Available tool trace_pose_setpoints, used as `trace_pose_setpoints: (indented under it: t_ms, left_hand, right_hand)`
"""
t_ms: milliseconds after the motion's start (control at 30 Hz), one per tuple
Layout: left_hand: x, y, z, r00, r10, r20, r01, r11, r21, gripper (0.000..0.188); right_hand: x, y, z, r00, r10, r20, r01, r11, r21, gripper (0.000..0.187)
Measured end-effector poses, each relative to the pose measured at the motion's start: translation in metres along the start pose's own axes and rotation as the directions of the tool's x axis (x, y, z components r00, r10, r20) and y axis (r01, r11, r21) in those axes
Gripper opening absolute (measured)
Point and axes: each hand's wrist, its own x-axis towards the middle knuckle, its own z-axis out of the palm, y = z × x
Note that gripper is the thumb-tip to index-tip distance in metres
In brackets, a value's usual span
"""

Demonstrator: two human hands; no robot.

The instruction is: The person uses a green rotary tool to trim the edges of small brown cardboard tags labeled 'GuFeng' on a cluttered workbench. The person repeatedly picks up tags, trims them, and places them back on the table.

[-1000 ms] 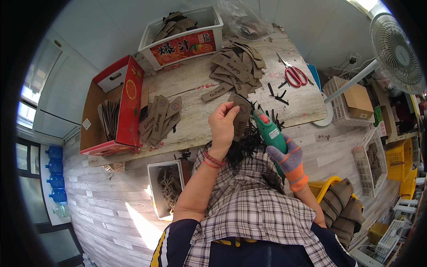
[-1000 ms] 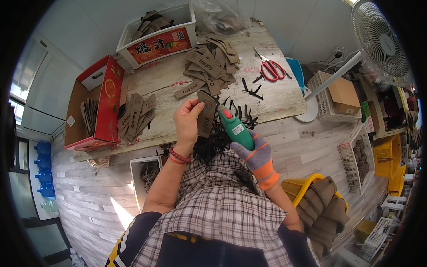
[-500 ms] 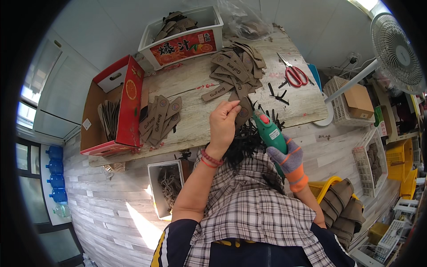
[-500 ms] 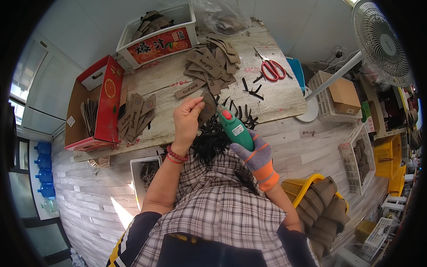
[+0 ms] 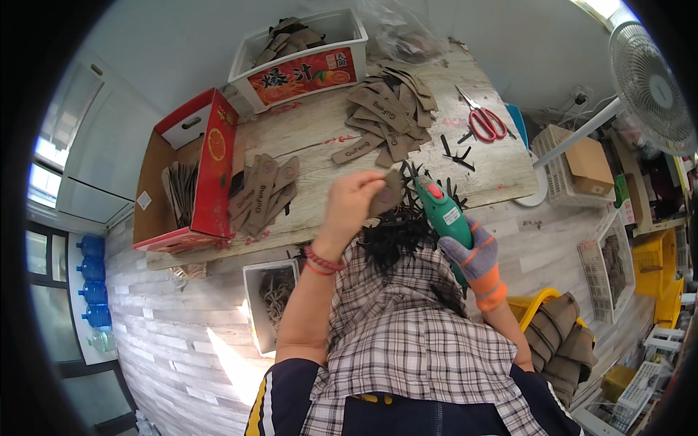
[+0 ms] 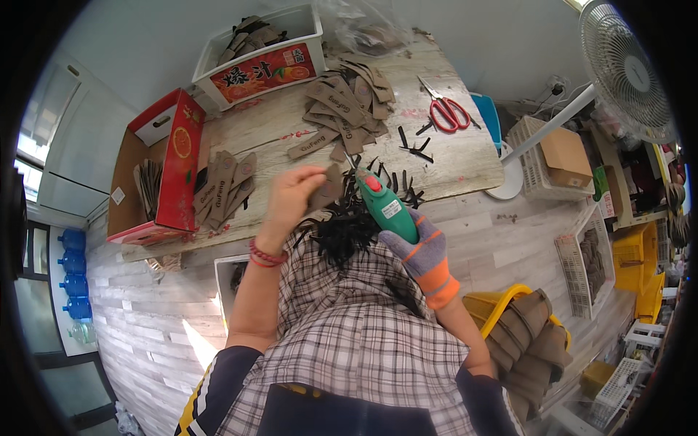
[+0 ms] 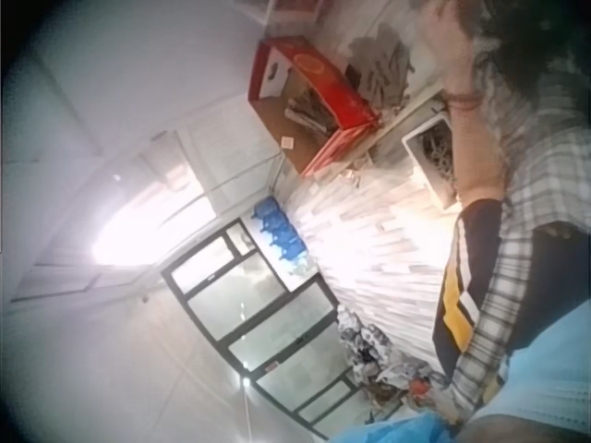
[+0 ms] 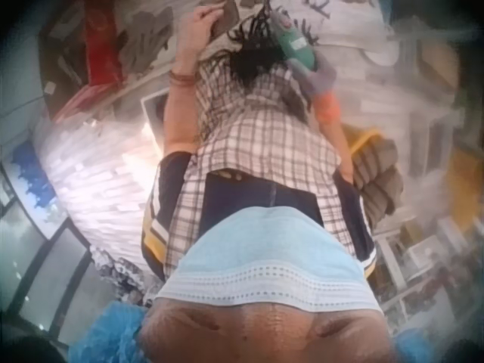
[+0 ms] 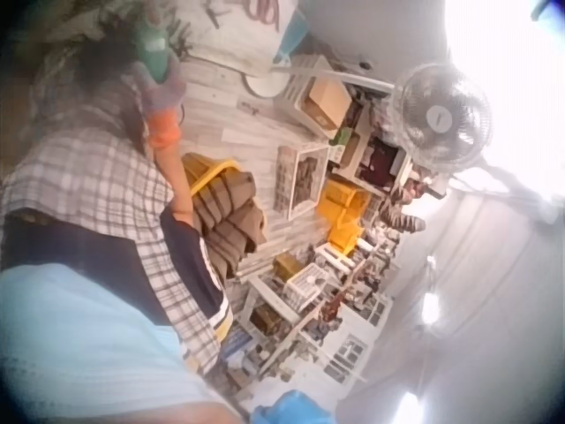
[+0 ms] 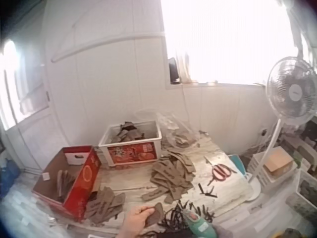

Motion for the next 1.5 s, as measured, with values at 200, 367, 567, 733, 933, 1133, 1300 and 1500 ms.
trace_pose_setpoints:
  t_ms: [200,367,567,733,933,1133,1300,1500]
  left_hand:
    - [0.026,-0.037,-0.104,0.742,0.500,-0.446,0.091,0.584,0.806,0.021]
    - [0.097,-0.085,-0.042,0.931,0.287,-0.224,-0.083,0.767,0.636,0.030]
    - [0.206,-0.060,0.030,0.772,-0.179,-0.610,0.544,0.684,0.487,0.062]
    - [0.223,-0.060,0.044,0.846,-0.210,-0.489,0.443,0.788,0.427,0.049]
    - [0.200,-0.083,0.050,0.847,-0.198,-0.493,0.355,0.901,0.248,0.028]
    - [0.126,-0.109,0.021,0.901,0.002,-0.433,0.208,0.876,0.436,0.021]
    - [0.071,-0.092,0.001,0.854,-0.068,-0.516,0.191,0.963,0.190,0.024]
    - [0.025,-0.044,0.005,0.848,-0.106,-0.519,-0.252,0.782,-0.570,0.004]
  right_hand:
    - [-0.007,0.006,-0.006,0.998,0.044,-0.038,-0.041,0.996,0.076,0.046]
    - [-0.005,0.011,-0.003,0.997,0.061,-0.045,-0.061,0.998,0.012,0.045]
    - [-0.009,0.008,-0.007,0.993,0.069,-0.098,-0.074,0.996,-0.054,0.044]
    - [-0.009,0.014,-0.011,0.986,0.079,-0.147,-0.085,0.996,-0.039,0.044]
    - [-0.006,0.019,-0.010,0.983,0.109,-0.144,-0.114,0.993,-0.026,0.044]
    - [-0.005,0.025,-0.012,0.986,0.095,-0.139,-0.105,0.993,-0.062,0.050]
    - [-0.001,0.023,0.003,0.993,0.088,-0.078,-0.094,0.993,-0.073,0.052]
    - [0.002,0.001,0.026,0.997,0.066,-0.027,-0.068,0.995,-0.073,0.052]
